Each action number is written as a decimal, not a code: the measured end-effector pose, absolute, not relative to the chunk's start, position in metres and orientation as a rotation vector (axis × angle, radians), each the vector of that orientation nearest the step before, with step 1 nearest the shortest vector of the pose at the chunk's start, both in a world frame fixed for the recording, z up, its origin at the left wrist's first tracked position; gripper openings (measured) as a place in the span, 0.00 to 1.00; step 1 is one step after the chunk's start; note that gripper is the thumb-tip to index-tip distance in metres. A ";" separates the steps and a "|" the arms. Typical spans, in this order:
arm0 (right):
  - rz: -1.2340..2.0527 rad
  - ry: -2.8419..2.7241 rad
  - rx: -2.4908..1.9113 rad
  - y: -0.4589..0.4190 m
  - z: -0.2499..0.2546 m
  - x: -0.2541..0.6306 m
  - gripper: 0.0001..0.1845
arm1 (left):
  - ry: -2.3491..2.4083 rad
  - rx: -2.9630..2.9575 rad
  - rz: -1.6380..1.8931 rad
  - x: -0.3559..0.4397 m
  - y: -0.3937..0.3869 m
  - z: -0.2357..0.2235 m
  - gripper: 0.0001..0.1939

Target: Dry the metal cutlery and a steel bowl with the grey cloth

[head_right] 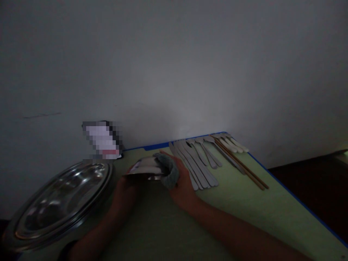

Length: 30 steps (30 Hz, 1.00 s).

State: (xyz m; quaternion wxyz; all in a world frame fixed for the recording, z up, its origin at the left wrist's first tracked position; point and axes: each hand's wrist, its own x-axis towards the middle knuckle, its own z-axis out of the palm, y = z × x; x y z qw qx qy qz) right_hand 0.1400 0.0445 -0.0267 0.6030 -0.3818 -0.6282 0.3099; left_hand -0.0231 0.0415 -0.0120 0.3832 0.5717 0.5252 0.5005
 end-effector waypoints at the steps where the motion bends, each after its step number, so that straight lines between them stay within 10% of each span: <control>1: 0.715 -1.462 -0.888 0.045 -0.027 0.140 0.25 | 1.352 1.473 1.270 -0.024 0.042 -0.012 0.18; 30: 0.845 -1.315 -1.168 0.051 -0.022 0.142 0.18 | 1.350 1.175 1.376 -0.011 0.037 -0.012 0.14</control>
